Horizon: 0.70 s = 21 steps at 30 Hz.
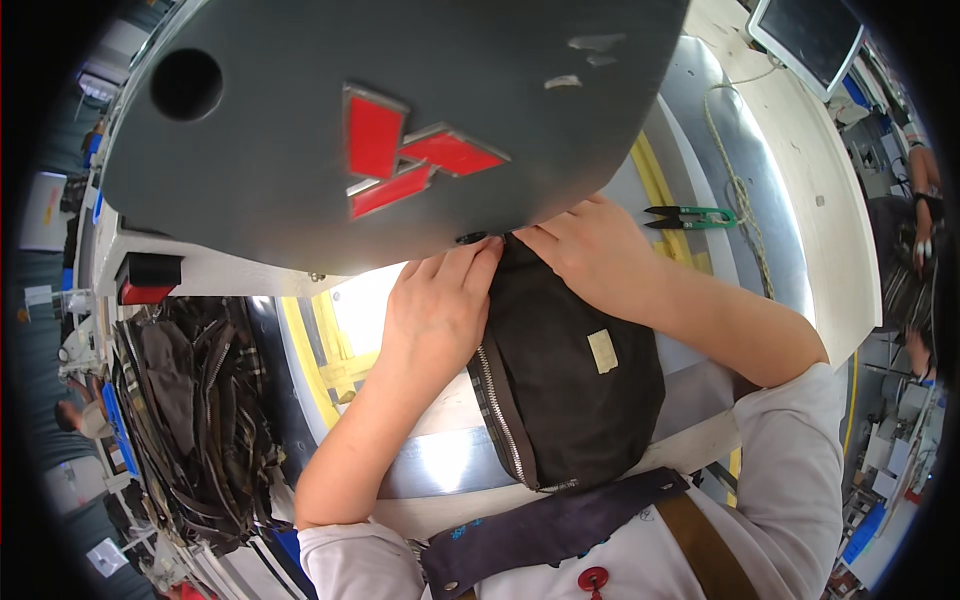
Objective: The person operates an industrial sewing machine to stitch a zipper onto a dark-colored bag. They repeatedly align the zipper tape with the bag edge, feed the material under the presser foot, and sew short segments. The person uses scissors to trim excess thread and frequently inspects the stitching line before continuing.
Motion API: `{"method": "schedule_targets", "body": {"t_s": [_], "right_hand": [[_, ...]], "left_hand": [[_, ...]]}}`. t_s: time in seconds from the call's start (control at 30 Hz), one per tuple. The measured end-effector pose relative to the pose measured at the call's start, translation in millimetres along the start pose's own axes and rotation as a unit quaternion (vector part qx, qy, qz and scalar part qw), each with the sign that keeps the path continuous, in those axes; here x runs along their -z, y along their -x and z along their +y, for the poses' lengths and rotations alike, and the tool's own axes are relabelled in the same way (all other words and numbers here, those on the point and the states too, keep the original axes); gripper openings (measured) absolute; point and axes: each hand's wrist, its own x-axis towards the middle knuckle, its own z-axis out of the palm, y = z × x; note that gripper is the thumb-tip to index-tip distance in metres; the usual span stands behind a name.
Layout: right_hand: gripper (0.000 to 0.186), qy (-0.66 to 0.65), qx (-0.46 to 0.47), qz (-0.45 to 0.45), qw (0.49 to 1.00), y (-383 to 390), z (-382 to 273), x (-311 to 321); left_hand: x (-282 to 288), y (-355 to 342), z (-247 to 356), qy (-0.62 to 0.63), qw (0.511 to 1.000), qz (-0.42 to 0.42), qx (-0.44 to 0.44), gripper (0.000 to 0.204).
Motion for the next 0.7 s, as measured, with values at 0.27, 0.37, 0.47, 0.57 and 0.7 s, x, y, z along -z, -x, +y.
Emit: {"method": "schedule_targets", "body": {"t_s": [0.27,0.37,0.47,0.57,0.7], "right_hand": [[0.023,0.003,0.020,0.005,1.000,-1.1,2.4,0.7],[0.022,-0.008,0.016,0.002,1.000,-1.7,2.3,1.0],[0.021,-0.009,0.013,0.007,1.000,-2.9,1.8,2.2],[0.021,0.001,0.012,-0.012,1.000,-4.8,3.5,3.2],[0.021,0.002,0.016,-0.021,1.000,-4.3,6.7,1.1]], "left_hand": [[1.3,-1.4,1.1,-0.003,1.000,0.001,0.000,0.037],[-0.4,0.0,0.4,-0.001,1.000,-0.003,0.007,0.038],[-0.4,-0.9,-0.4,-0.002,1.000,0.006,0.005,0.038],[1.6,-1.9,-0.6,-0.002,1.000,-0.002,0.013,0.038],[2.0,-2.2,-1.5,0.005,1.000,-0.010,0.019,0.038]]}}
